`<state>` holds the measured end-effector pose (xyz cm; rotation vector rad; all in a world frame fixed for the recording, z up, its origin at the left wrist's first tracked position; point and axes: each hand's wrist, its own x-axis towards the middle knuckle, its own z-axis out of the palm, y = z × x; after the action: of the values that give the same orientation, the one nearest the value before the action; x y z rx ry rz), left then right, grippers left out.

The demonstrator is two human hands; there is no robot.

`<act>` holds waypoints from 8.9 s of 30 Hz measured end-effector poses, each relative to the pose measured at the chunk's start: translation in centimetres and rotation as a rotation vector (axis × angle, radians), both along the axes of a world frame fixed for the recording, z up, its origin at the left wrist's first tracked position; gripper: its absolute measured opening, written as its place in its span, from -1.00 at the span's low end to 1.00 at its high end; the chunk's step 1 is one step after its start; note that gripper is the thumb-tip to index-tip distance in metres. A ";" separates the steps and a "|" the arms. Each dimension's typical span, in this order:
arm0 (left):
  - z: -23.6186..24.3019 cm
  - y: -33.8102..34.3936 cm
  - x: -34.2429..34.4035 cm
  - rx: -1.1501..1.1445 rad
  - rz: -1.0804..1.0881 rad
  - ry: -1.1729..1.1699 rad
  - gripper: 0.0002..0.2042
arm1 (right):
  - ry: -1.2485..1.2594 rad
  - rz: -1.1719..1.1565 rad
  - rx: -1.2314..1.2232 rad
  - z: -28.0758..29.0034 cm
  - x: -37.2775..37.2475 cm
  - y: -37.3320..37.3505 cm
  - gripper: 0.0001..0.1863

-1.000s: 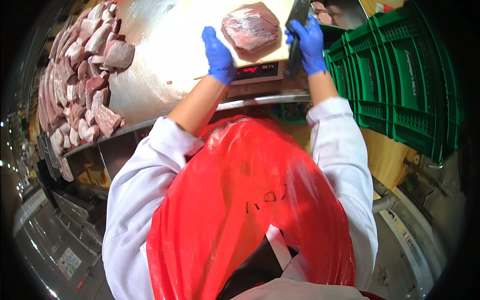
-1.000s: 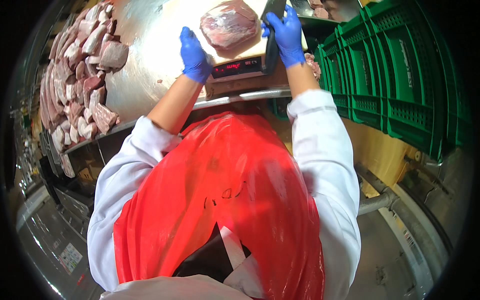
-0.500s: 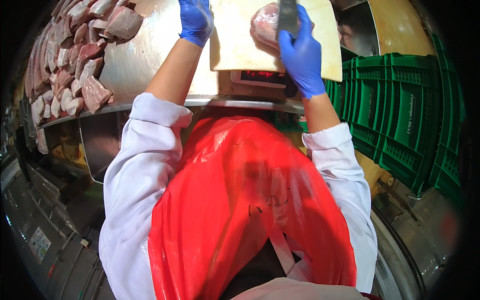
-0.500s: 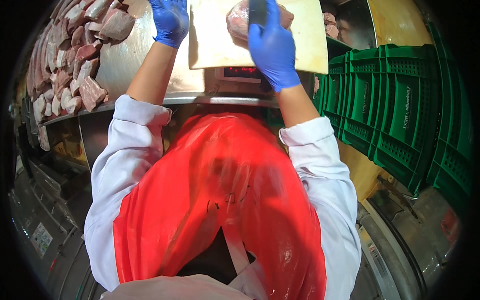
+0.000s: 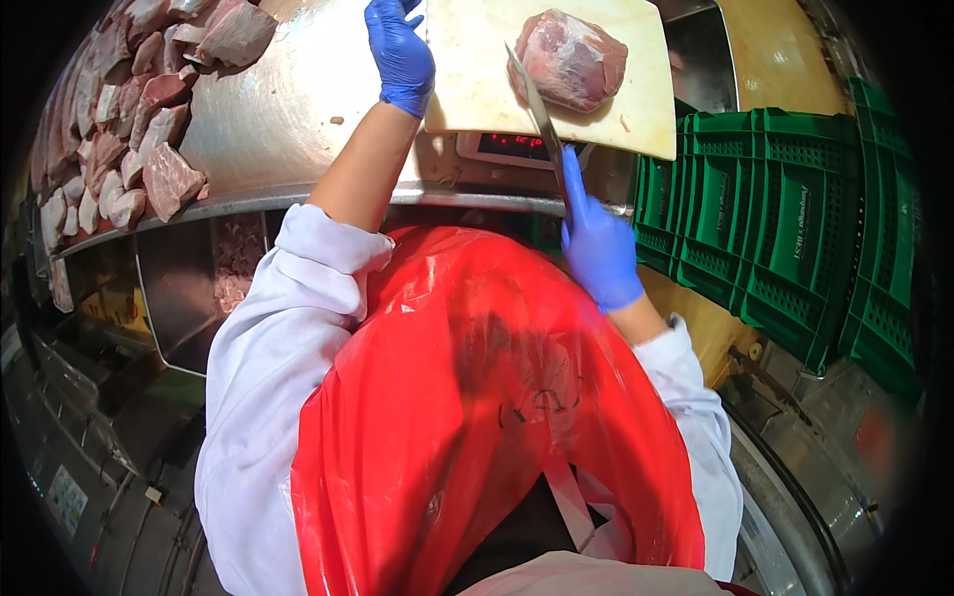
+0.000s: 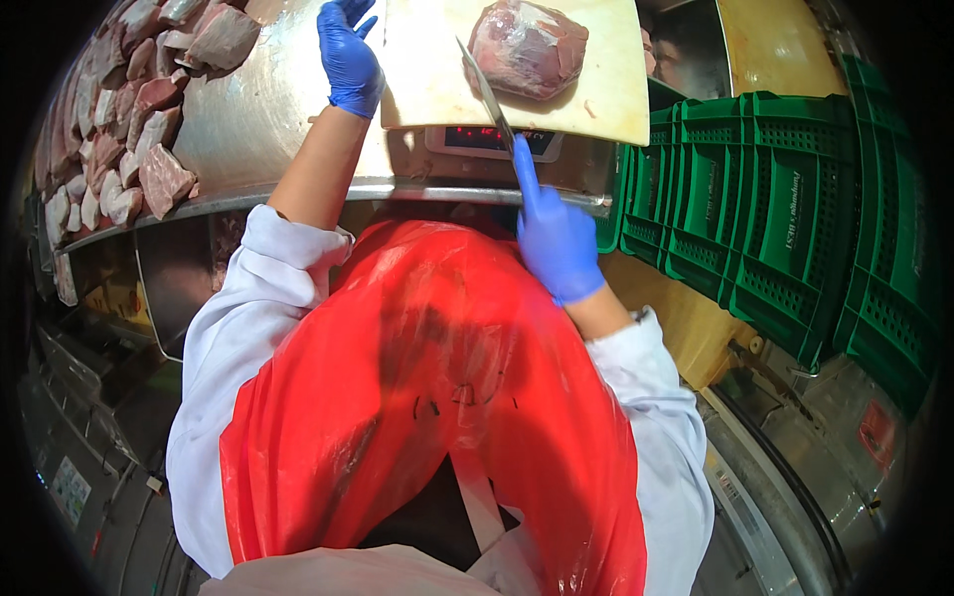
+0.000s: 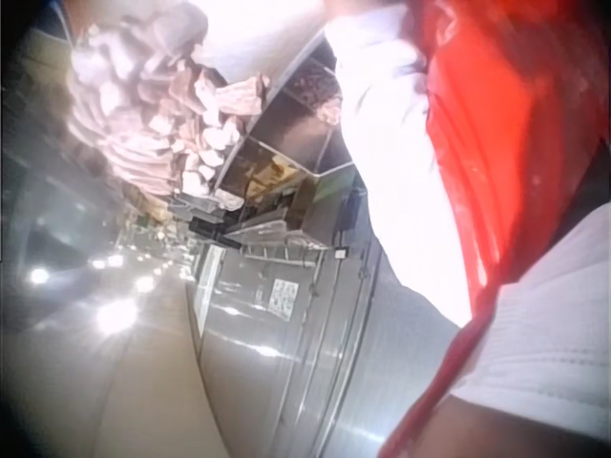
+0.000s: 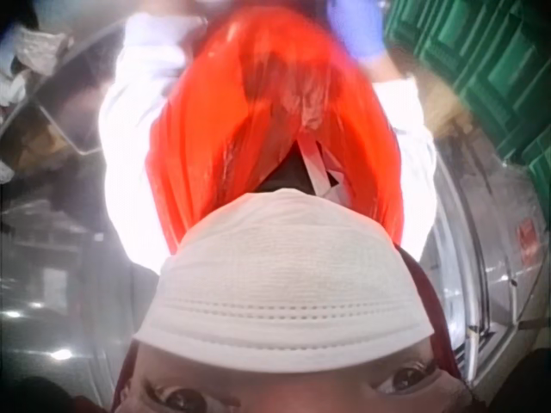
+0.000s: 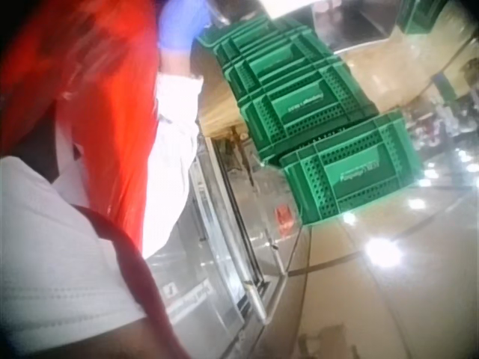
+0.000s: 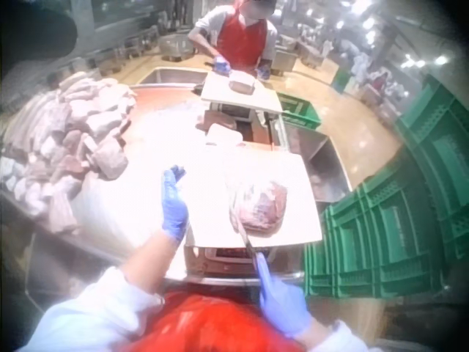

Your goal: The person uses a knife to trim and cut pieces of raw meat on a cutting board placed on a digital scale. The person repeatedly trims fat and separates portions, placing the cut pieces into a green crate.

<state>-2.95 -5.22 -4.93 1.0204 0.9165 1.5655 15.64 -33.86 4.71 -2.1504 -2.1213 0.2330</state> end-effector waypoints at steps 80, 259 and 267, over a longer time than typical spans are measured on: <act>10.6 -9.5 9.3 0.406 -0.645 0.786 -0.77 | 0.410 -0.565 0.203 6.8 12.9 -12.4 -0.17; 2.6 6.7 0.8 0.684 -0.302 0.836 -0.81 | 0.235 -0.602 -0.291 6.8 -16.4 1.6 -0.12; 3.1 0.8 2.3 0.728 -0.484 1.138 -0.75 | 0.339 -0.806 0.052 9.0 -16.2 1.7 -0.12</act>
<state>-0.60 -4.41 -1.80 2.5635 0.6751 0.7965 -0.57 -32.19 13.70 -2.4996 -0.9702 0.4066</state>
